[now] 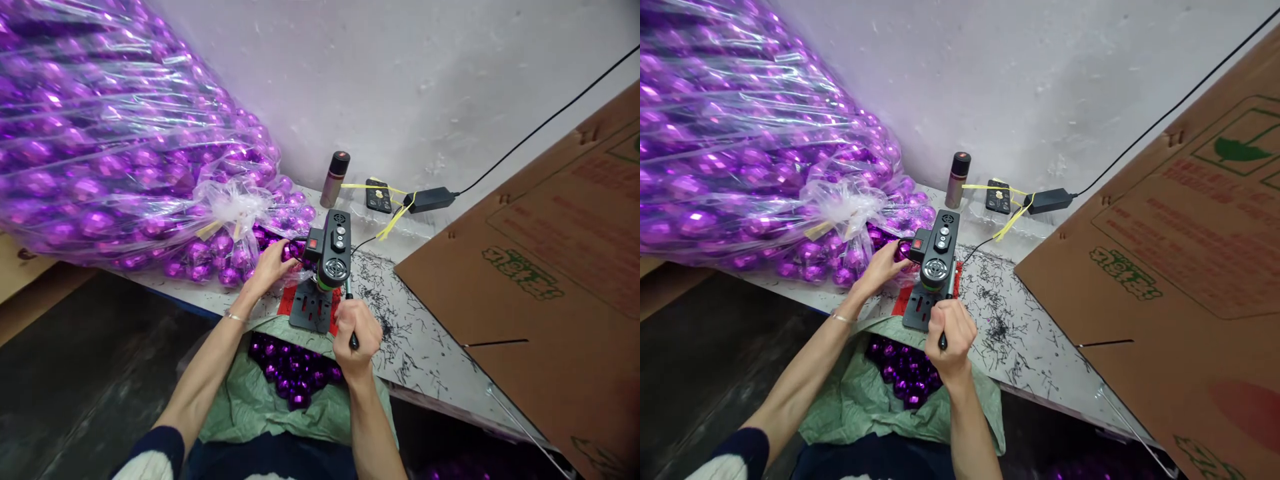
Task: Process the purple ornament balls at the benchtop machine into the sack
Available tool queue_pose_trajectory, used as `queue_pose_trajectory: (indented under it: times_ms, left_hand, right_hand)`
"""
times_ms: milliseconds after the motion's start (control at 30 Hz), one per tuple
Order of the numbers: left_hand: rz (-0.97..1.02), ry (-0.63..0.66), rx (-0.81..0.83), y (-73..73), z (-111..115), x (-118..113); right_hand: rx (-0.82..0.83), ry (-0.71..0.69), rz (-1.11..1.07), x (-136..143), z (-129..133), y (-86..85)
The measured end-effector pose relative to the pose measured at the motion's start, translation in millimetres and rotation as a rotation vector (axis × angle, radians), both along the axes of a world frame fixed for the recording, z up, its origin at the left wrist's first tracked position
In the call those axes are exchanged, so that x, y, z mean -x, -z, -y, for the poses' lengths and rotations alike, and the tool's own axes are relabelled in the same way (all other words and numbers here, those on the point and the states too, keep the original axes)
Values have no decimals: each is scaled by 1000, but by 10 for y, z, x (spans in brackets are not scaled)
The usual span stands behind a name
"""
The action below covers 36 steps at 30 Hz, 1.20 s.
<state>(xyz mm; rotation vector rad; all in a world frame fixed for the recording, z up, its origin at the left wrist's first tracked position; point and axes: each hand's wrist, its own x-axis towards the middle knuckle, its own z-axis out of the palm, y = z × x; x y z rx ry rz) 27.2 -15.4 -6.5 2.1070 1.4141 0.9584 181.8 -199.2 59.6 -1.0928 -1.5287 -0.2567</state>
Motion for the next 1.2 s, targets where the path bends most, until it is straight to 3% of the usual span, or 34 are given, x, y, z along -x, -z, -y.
queue_pose_trajectory:
  times_ms: [167, 267, 333, 500, 600, 867, 1000, 1200]
  left_hand:
    - [718, -113, 175, 11, 611, 305]
    - [1000, -143, 303, 188, 928, 263]
    - [1062, -130, 391, 338, 1047, 168]
    - [888, -14, 413, 583, 1109, -79]
    - [732, 55, 368, 631, 1121, -159]
    - [292, 64, 165, 681, 1186, -231]
    - [221, 145, 41, 689, 1147, -293]
    - [224, 162, -43, 717, 1103, -376]
  right_hand:
    - [37, 8, -67, 14, -21, -114]
    - [61, 21, -130, 23, -49, -178]
    - [67, 32, -148, 23, -64, -202]
    - [75, 24, -134, 10, -65, -214]
    - [72, 12, -125, 4, -57, -215]
    - [73, 16, -108, 7, -46, -207]
    - [74, 30, -96, 8, -39, -197]
    - [69, 8, -103, 0, -14, -173]
